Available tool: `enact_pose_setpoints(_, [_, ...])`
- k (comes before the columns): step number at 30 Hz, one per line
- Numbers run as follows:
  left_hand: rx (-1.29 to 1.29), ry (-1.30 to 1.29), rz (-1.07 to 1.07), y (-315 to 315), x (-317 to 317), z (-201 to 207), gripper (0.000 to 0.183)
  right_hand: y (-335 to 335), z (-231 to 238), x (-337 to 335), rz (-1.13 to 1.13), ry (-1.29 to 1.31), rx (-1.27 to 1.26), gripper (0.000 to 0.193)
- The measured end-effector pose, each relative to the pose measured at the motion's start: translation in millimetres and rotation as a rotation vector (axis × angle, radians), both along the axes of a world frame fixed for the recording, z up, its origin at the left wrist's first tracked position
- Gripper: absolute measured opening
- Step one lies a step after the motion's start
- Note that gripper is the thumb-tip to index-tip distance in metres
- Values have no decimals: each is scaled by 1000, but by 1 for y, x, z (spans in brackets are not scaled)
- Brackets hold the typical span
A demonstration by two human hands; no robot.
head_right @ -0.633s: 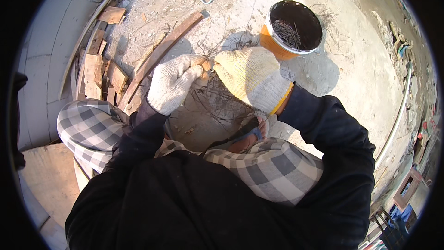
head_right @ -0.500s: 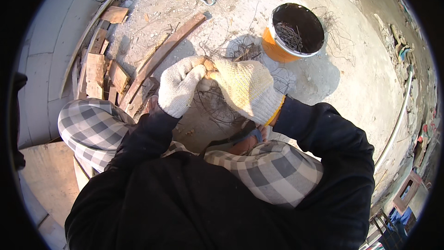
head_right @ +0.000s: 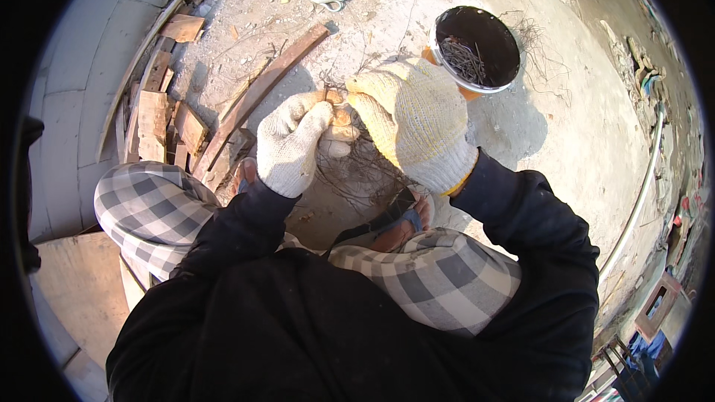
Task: The person squats on a concrete floor and uses gloved hands to untangle and separate thin metal wires from a pile. They repeatedly pick up wire segments, straighten them, and place them into an orange bucket nearby.
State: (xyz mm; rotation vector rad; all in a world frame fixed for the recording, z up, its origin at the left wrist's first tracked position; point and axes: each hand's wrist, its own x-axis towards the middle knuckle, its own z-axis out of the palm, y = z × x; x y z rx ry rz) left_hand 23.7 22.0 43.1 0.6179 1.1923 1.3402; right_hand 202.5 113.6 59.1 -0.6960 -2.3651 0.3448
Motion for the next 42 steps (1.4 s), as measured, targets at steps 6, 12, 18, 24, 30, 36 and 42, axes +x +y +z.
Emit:
enact_pose_setpoints(6, [-21,-248,20,-1,3,7,25,-2,-13,-3,-22,9,-132,21])
enact_pose_setpoints(12, [-54,-184,-6,-2,3,9,22,2,-8,-7,3,59,-398,18])
enact_pose_setpoints(18, [81,130,-54,-5,-4,-9,22,3,7,-4,58,38,-480,20])
enact_pose_setpoints(24, [223,334,-77,-3,-17,-39,20,-10,6,-8,76,120,-652,26])
enact_pose_setpoints(30, [271,487,-77,-1,-18,-46,17,-15,0,-10,43,174,-711,26])
enact_pose_setpoints(36, [362,740,-106,2,-16,-30,18,-19,-2,-6,33,235,-795,26])
enact_pose_setpoints(42, [513,881,-78,4,-11,-22,20,-18,-14,8,115,155,-759,23])
